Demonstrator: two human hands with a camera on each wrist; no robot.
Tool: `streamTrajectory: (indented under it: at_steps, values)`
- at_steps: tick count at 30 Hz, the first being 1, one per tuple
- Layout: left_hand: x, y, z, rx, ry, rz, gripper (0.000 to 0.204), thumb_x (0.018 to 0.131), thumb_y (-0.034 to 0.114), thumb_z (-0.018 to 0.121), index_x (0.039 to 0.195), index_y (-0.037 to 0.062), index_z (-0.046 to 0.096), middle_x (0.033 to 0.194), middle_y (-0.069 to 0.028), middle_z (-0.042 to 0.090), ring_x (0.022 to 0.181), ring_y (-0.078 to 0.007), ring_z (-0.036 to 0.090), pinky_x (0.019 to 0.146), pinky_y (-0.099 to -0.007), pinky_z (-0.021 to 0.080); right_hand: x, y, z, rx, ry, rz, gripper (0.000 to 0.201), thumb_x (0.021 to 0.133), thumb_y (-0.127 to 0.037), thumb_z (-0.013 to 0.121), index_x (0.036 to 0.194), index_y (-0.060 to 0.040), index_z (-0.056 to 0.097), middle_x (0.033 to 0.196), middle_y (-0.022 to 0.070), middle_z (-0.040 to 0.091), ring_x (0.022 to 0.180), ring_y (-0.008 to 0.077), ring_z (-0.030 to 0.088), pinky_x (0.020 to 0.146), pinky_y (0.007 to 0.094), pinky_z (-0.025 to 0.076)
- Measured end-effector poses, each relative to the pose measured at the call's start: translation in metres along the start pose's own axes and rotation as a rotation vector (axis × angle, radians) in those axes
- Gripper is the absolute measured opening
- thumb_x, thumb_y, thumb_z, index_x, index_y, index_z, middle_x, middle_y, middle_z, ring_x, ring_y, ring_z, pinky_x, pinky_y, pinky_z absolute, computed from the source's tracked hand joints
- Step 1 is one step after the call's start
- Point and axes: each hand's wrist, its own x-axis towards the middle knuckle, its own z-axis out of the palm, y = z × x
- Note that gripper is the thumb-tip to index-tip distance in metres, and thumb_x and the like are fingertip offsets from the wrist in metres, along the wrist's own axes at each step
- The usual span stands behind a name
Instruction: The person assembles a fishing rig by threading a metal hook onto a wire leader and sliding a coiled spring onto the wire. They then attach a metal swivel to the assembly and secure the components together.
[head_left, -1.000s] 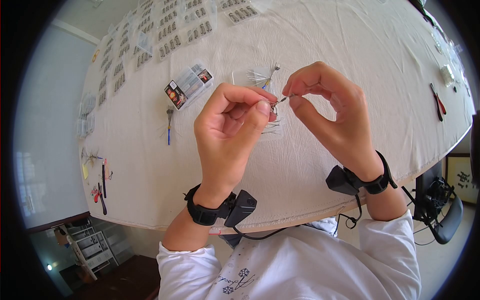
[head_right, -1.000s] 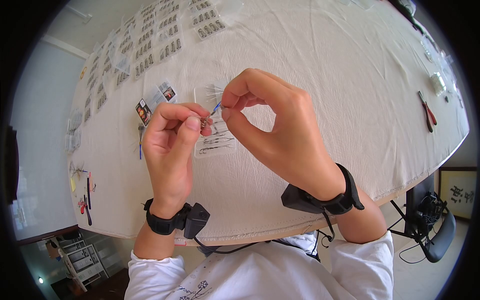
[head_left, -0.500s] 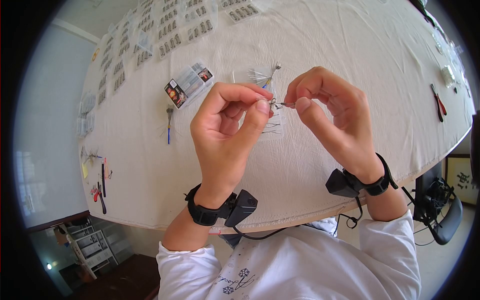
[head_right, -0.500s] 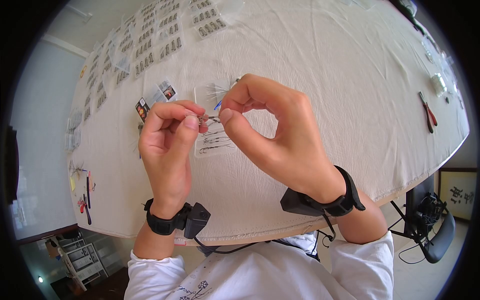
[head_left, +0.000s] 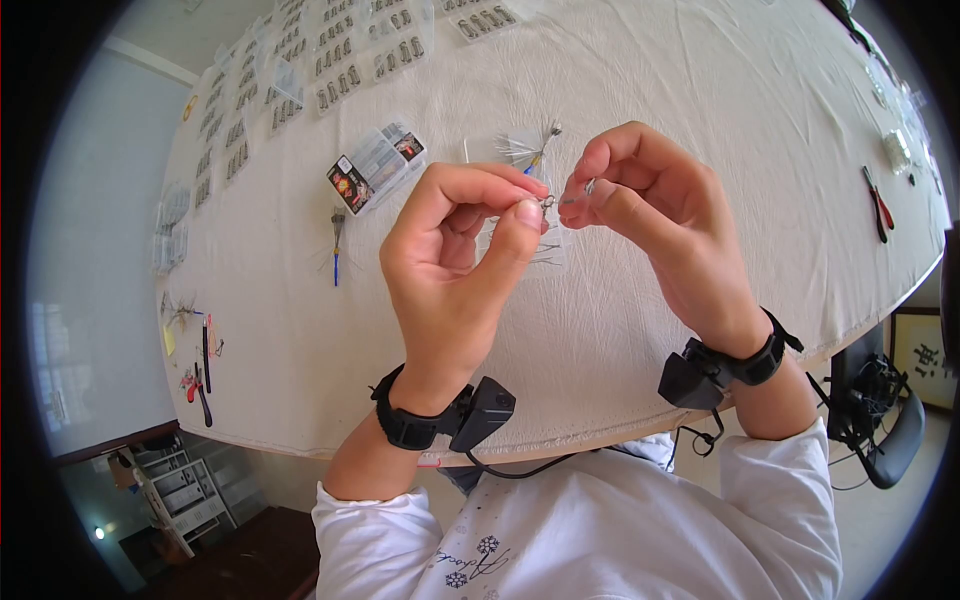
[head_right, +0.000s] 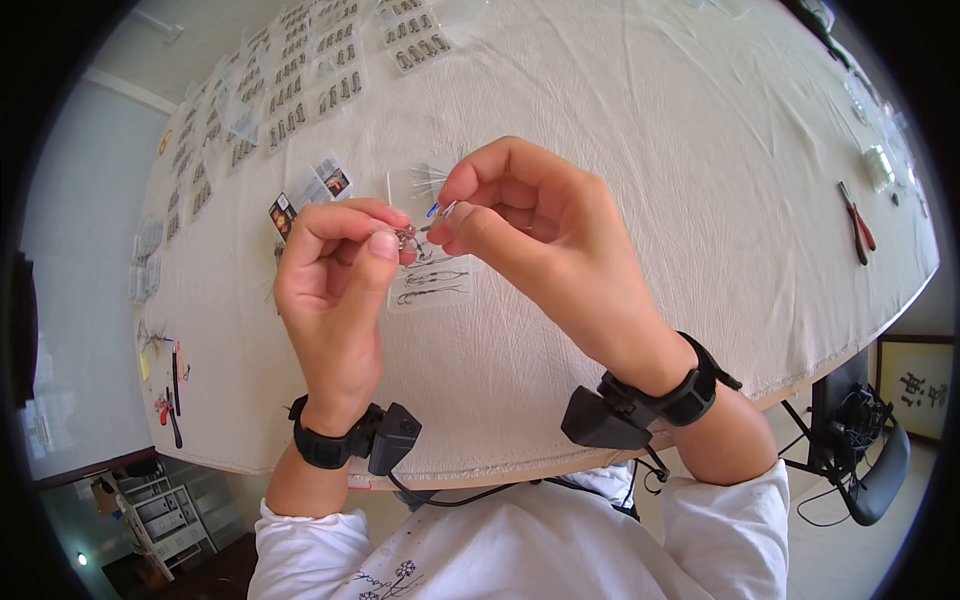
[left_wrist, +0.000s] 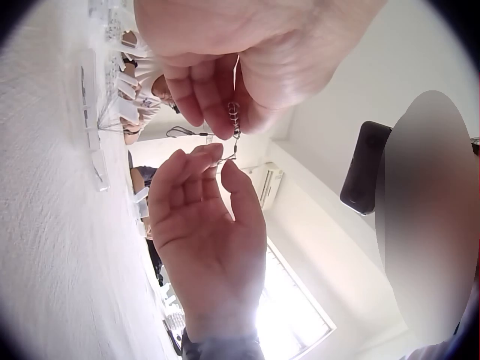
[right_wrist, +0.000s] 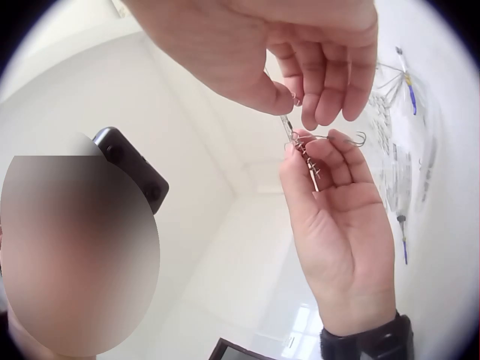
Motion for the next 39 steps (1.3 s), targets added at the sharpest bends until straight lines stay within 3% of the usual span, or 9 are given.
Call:
streamTrajectory:
  at_steps: [4, 7, 10, 13, 19, 28, 31, 39]
  values:
    - [0.000, 0.000, 0.001, -0.003, -0.002, -0.009, 0.007, 0.089, 0.006, 0.059, 0.093, 0.0027, 0.053, 0.099, -0.0102, 0.060, 0.083, -0.0105, 0.057, 0.075, -0.0263, 0.051, 0.000, -0.003, 0.001, 0.122, -0.066, 0.092, 0.015, 0.089, -0.009, 0.058, 0.102, -0.0029, 0.053, 0.094, 0.0031, 0.058, 0.088, 0.0096, 0.057, 0.081, 0.0266, 0.047]
    - [0.000, 0.000, -0.001, 0.013, -0.007, -0.005, 0.008, 0.089, 0.006, 0.059, 0.093, 0.0025, 0.053, 0.099, -0.0102, 0.060, 0.084, -0.0104, 0.057, 0.075, -0.0261, 0.051, -0.002, -0.007, 0.002, 0.024, -0.139, 0.071, 0.017, 0.087, -0.005, 0.061, 0.101, -0.0024, 0.053, 0.094, 0.0019, 0.056, 0.089, 0.0082, 0.054, 0.081, 0.0244, 0.046]
    - [0.000, 0.001, 0.001, -0.081, 0.028, -0.032, 0.010, 0.084, -0.006, 0.061, 0.091, -0.0014, 0.056, 0.096, -0.0113, 0.062, 0.086, -0.0113, 0.059, 0.078, -0.0241, 0.049, 0.001, 0.006, 0.000, -0.108, -0.092, -0.140, 0.012, 0.083, -0.002, 0.063, 0.094, 0.0002, 0.058, 0.089, 0.0026, 0.061, 0.082, 0.0074, 0.059, 0.078, 0.0244, 0.050]
    - [-0.001, 0.002, 0.001, -0.082, 0.021, -0.040, 0.010, 0.084, -0.006, 0.061, 0.091, -0.0015, 0.056, 0.096, -0.0113, 0.062, 0.085, -0.0112, 0.060, 0.077, -0.0240, 0.050, 0.001, 0.006, 0.001, -0.154, -0.055, -0.186, 0.008, 0.084, -0.002, 0.062, 0.090, 0.0009, 0.059, 0.084, 0.0026, 0.061, 0.080, 0.0071, 0.059, 0.077, 0.0244, 0.050]
    - [-0.001, 0.003, 0.003, -0.087, 0.019, -0.051, 0.010, 0.084, -0.006, 0.060, 0.092, -0.0015, 0.056, 0.096, -0.0112, 0.062, 0.084, -0.0108, 0.060, 0.076, -0.0233, 0.050, -0.001, 0.004, 0.004, -0.169, -0.035, -0.148, 0.008, 0.087, -0.004, 0.059, 0.091, 0.0026, 0.059, 0.083, 0.0035, 0.061, 0.080, 0.0084, 0.060, 0.078, 0.0250, 0.050]
    - [-0.002, 0.000, 0.003, -0.058, 0.041, -0.048, 0.009, 0.085, -0.005, 0.060, 0.092, -0.0011, 0.056, 0.096, -0.0109, 0.062, 0.086, -0.0106, 0.060, 0.077, -0.0232, 0.049, 0.000, -0.004, -0.002, 0.114, -0.088, 0.099, 0.009, 0.090, -0.006, 0.056, 0.091, 0.0018, 0.059, 0.088, 0.0049, 0.062, 0.084, 0.0104, 0.060, 0.078, 0.0241, 0.049]
    - [-0.002, -0.003, 0.001, -0.003, 0.007, -0.022, 0.007, 0.090, 0.006, 0.058, 0.093, 0.0030, 0.053, 0.099, -0.0097, 0.060, 0.085, -0.0104, 0.058, 0.076, -0.0256, 0.051, 0.000, -0.003, -0.003, 0.201, -0.113, 0.130, 0.009, 0.090, -0.008, 0.057, 0.093, 0.0007, 0.059, 0.090, 0.0046, 0.063, 0.086, 0.0106, 0.061, 0.079, 0.0236, 0.048]
    - [0.000, 0.002, 0.001, -0.037, 0.054, -0.045, 0.007, 0.089, 0.005, 0.058, 0.093, 0.0026, 0.053, 0.099, -0.0098, 0.061, 0.080, -0.0103, 0.056, 0.076, -0.0261, 0.047, -0.001, 0.000, 0.004, 0.050, -0.092, 0.038, 0.016, 0.082, 0.002, 0.063, 0.096, -0.0002, 0.055, 0.092, 0.0035, 0.061, 0.088, 0.0106, 0.061, 0.083, 0.0251, 0.050]
